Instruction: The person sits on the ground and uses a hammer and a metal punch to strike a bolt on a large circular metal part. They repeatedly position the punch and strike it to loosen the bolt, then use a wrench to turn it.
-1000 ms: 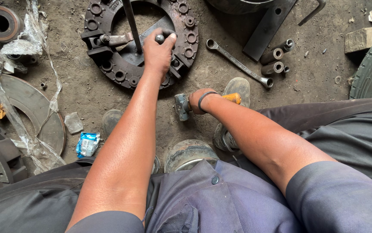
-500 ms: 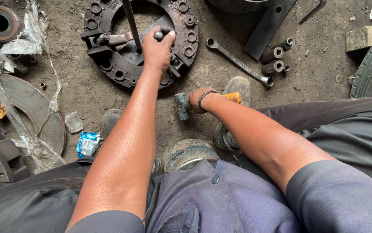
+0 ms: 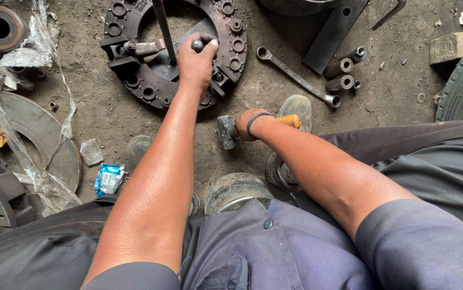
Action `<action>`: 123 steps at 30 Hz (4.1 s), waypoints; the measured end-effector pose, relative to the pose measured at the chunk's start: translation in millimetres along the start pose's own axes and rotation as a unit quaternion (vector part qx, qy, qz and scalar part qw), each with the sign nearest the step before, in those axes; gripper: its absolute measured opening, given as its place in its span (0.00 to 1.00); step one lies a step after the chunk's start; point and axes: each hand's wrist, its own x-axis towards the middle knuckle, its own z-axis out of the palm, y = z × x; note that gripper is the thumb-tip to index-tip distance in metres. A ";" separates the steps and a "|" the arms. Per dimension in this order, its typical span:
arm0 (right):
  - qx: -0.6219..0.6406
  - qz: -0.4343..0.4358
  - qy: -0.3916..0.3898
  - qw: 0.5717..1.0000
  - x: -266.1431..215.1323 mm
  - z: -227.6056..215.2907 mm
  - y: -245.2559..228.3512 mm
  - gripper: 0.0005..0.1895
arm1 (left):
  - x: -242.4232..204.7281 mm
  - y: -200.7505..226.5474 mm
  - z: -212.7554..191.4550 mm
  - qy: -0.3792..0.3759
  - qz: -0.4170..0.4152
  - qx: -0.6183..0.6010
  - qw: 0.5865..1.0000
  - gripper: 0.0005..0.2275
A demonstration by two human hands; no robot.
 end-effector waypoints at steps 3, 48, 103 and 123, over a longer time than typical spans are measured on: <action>-0.002 -0.002 0.000 1.000 1.8 1.3 -0.2 0.16 | -0.6 1.5 -0.4 0.005 -0.001 0.012 1.000 0.05; 0.595 -0.196 0.213 0.750 -128.9 -152.5 77.6 0.09 | 9.3 -11.9 -1.1 -0.034 -0.001 -0.023 0.999 0.07; 0.368 0.151 0.046 0.916 87.9 58.2 71.8 0.24 | -6.0 -146.4 -18.9 -0.070 -0.260 0.014 0.963 0.08; 0.326 0.122 0.048 0.936 91.1 53.3 65.4 0.29 | -18.1 -110.9 -15.6 -0.007 -0.204 0.234 0.951 0.06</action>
